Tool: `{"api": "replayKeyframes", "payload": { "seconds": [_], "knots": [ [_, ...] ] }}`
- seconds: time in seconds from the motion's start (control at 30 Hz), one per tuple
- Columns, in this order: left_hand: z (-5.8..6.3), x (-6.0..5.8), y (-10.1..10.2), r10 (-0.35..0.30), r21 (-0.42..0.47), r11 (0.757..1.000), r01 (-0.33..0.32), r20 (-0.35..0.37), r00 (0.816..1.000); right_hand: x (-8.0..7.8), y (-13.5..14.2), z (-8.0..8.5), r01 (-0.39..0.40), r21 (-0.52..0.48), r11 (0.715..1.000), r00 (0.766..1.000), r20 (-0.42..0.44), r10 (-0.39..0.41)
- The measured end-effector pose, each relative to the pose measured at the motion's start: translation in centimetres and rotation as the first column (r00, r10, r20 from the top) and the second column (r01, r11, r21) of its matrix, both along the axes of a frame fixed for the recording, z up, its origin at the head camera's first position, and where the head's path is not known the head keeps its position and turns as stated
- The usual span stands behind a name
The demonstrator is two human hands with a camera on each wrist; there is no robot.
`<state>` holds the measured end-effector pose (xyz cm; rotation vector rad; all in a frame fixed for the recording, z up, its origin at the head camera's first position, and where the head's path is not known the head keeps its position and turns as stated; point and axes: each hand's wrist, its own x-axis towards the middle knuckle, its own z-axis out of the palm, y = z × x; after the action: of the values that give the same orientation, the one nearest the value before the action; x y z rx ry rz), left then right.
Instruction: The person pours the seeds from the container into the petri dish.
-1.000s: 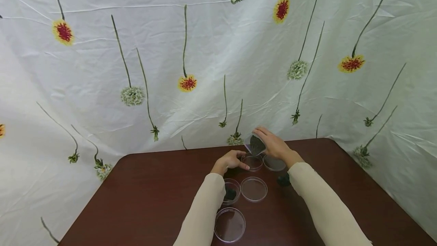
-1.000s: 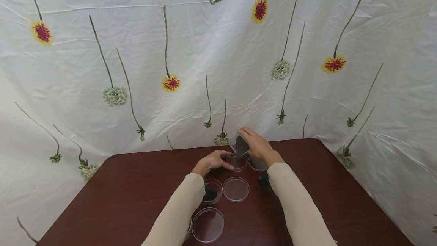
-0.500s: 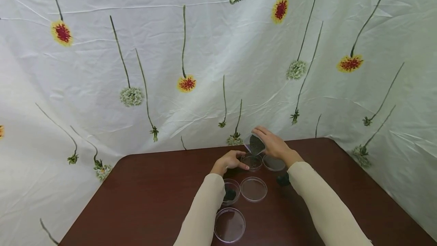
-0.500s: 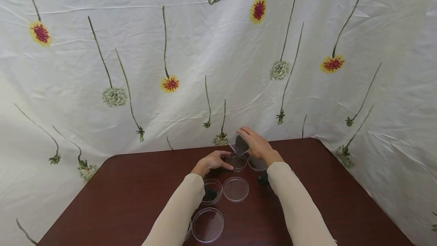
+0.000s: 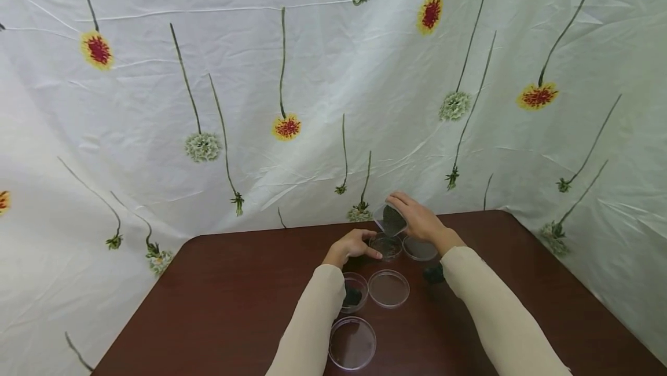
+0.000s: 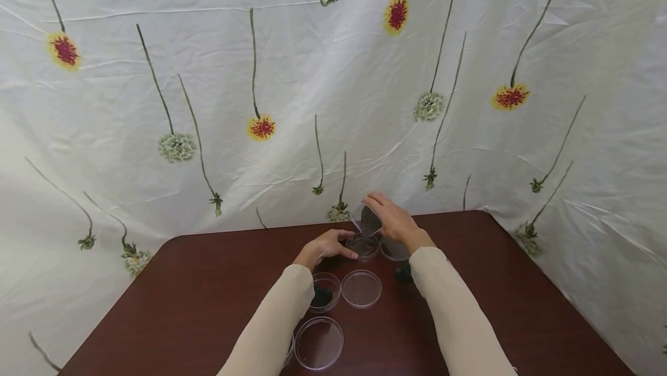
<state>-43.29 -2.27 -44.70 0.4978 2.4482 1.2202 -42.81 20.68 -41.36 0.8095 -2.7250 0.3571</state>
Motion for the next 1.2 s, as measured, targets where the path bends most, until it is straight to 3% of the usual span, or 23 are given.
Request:
{"api": "replayKeyframes", "payload": {
  "seconds": [0.6,1.2],
  "knots": [
    [-0.07,0.02,0.13,0.006,-0.008,1.0,-0.006,0.0,1.0,0.13,0.23,-0.32,0.02,-0.014,1.0,1.0,0.008,-0.02],
    [-0.17,-0.07,0.06,-0.001,-0.015,1.0,0.001,-0.003,1.0,0.07,0.58,-0.44,0.064,-0.122,0.99,0.994,0.094,-0.053]
  ]
}}
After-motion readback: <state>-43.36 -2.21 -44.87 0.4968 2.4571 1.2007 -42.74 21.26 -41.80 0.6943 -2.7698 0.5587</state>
